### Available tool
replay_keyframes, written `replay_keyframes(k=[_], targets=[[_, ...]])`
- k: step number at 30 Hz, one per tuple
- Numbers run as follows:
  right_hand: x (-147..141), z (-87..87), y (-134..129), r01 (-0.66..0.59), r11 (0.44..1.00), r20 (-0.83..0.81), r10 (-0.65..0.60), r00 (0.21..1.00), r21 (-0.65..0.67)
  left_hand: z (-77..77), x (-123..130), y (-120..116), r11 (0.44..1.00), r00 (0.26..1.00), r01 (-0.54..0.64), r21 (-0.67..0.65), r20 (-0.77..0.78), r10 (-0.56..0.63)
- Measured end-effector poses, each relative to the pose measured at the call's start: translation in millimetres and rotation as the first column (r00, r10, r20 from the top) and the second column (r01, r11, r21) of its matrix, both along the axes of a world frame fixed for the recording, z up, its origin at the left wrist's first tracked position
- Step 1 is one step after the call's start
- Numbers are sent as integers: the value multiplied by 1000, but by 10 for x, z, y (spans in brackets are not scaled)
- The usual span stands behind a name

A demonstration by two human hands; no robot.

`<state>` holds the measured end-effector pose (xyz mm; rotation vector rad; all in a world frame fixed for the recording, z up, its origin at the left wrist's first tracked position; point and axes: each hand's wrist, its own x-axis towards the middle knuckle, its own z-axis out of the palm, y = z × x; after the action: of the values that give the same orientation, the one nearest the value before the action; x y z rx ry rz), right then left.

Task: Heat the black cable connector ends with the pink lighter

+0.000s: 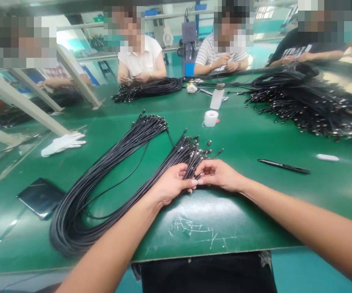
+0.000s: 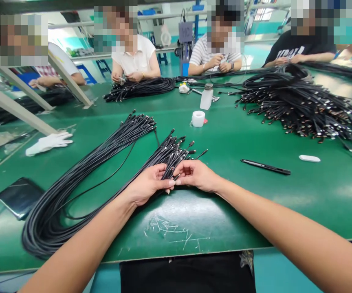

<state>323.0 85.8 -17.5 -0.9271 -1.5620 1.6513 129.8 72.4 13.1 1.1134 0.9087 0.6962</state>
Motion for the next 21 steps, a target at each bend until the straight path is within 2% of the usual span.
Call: replay_keyframes(k=[5, 12, 21], targets=[[73, -16, -100, 76, 996, 17, -77, 997, 34, -19, -10, -10, 999, 999, 50, -22, 12, -49], [160, 11, -103, 0, 1000, -18, 0, 1000, -2, -14, -14, -1, 994, 995, 92, -53, 31, -90], [149, 82, -150, -11, 998, -86, 6, 996, -58, 14, -35, 2, 988, 991, 124, -88, 67, -118]])
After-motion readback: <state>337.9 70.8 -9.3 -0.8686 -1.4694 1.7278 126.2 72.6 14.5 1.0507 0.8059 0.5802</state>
